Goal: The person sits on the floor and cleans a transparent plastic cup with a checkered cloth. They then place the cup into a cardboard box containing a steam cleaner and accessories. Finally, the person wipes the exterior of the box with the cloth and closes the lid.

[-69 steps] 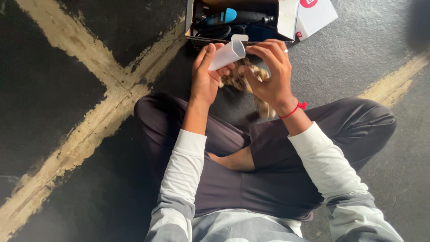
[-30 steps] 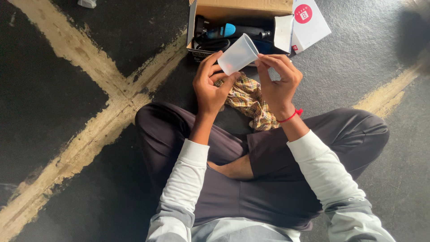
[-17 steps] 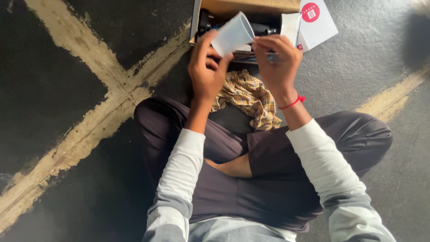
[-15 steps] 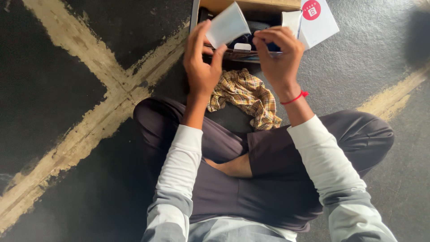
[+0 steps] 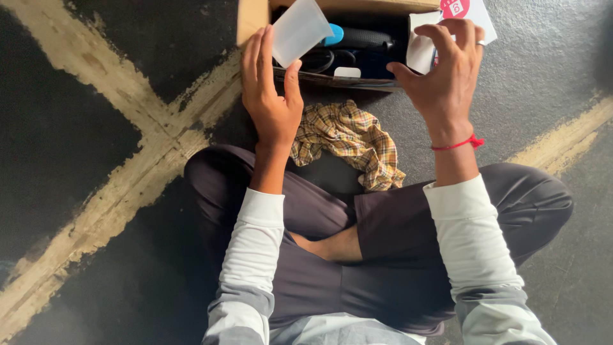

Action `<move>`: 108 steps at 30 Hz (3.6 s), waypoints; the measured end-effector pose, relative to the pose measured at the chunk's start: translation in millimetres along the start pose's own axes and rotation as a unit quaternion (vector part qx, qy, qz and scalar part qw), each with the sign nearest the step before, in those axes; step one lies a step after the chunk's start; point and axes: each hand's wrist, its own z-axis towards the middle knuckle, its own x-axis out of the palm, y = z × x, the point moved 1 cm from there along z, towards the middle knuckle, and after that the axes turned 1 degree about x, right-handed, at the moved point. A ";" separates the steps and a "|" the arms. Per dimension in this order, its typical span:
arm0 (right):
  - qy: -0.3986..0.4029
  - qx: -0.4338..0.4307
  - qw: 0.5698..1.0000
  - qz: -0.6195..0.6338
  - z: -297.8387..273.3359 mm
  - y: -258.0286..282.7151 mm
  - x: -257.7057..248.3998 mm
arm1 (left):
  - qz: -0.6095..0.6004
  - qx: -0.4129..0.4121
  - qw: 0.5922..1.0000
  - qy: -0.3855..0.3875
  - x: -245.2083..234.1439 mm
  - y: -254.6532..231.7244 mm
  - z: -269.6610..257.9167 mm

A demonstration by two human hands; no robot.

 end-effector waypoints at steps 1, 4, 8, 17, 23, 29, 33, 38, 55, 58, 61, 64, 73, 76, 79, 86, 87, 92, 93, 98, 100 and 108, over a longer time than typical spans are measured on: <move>-0.004 0.005 1.000 0.000 -0.1 0.2 3.4 | -0.002 -0.010 1.000 -0.002 2.1 0.0 -0.9; -0.010 0.024 0.999 0.045 1.9 -3.0 -0.4 | -0.010 -0.036 0.999 -0.007 5.8 0.1 -1.8; -0.010 0.134 0.980 0.147 7.8 -10.3 -23.1 | -0.024 -0.059 0.998 -0.012 0.7 0.8 -1.2; -0.083 0.019 0.995 -0.058 -2.0 -33.2 -22.9 | -0.117 -0.121 0.985 -0.026 -4.4 9.9 -0.9; -0.028 0.072 0.997 -0.013 -6.8 -32.6 -5.0 | -0.170 -0.112 0.979 -0.031 -6.6 16.7 -1.9; -0.031 -0.003 0.999 0.041 -6.6 -4.5 13.9 | -0.086 -0.056 0.994 -0.022 -5.5 19.1 -0.6; -0.029 0.002 0.997 0.075 -7.3 -1.3 22.2 | -0.050 -0.063 0.996 -0.023 -1.7 19.5 -1.2; -0.037 -0.007 0.997 0.068 -7.0 -3.6 22.5 | -0.039 -0.040 0.997 -0.046 2.5 16.3 -0.7; -0.041 0.003 0.997 0.063 -8.0 -5.3 25.5 | 0.038 -0.015 0.996 -0.080 22.2 5.7 -0.9; -0.039 0.006 0.997 0.067 -7.7 -5.6 25.8 | 0.093 -0.010 0.995 -0.019 22.1 2.7 -1.5; -0.041 0.003 0.997 0.069 -7.4 -5.2 25.6 | 0.138 0.000 0.990 0.018 23.1 -1.7 -1.8; -0.061 -0.003 0.994 0.088 -7.8 -4.8 23.7 | 0.116 0.007 0.993 -0.026 17.8 -4.0 -2.2; -0.243 0.019 0.968 0.058 -1.6 -4.9 11.4 | -0.003 -0.057 0.994 -0.094 12.0 17.2 -5.1; -0.235 0.063 0.959 0.147 2.1 -6.5 13.3 | -0.005 -0.030 0.999 -0.045 19.0 18.7 -4.1; -0.201 0.093 0.952 0.212 2.6 -5.5 18.9 | -0.018 -0.018 1.000 -0.009 17.2 9.9 -4.7; -0.092 0.021 0.994 0.062 -2.5 -4.6 25.5 | -0.022 -0.023 0.999 -0.007 16.6 7.7 -1.6; -0.091 0.009 0.994 0.061 -3.7 -4.8 26.1 | -0.015 -0.012 1.000 -0.015 18.1 9.6 -2.2; -0.096 0.011 0.991 0.096 -4.1 -11.0 28.9 | -0.015 -0.023 0.999 -0.047 31.3 40.0 9.6; -0.098 0.019 0.990 0.101 -4.4 -12.6 30.0 | -0.012 -0.025 0.998 -0.051 33.4 48.6 14.2; -0.108 0.081 0.986 0.100 -2.8 -23.3 41.7 | -0.256 -0.179 0.950 0.003 40.9 78.2 36.5; -0.118 0.093 0.980 0.129 -3.6 -32.5 47.7 | -0.326 -0.187 0.926 0.029 40.8 85.4 45.4; -0.055 0.210 0.821 0.529 6.3 -70.6 66.2 | -0.464 -0.203 0.848 0.158 39.5 90.9 60.2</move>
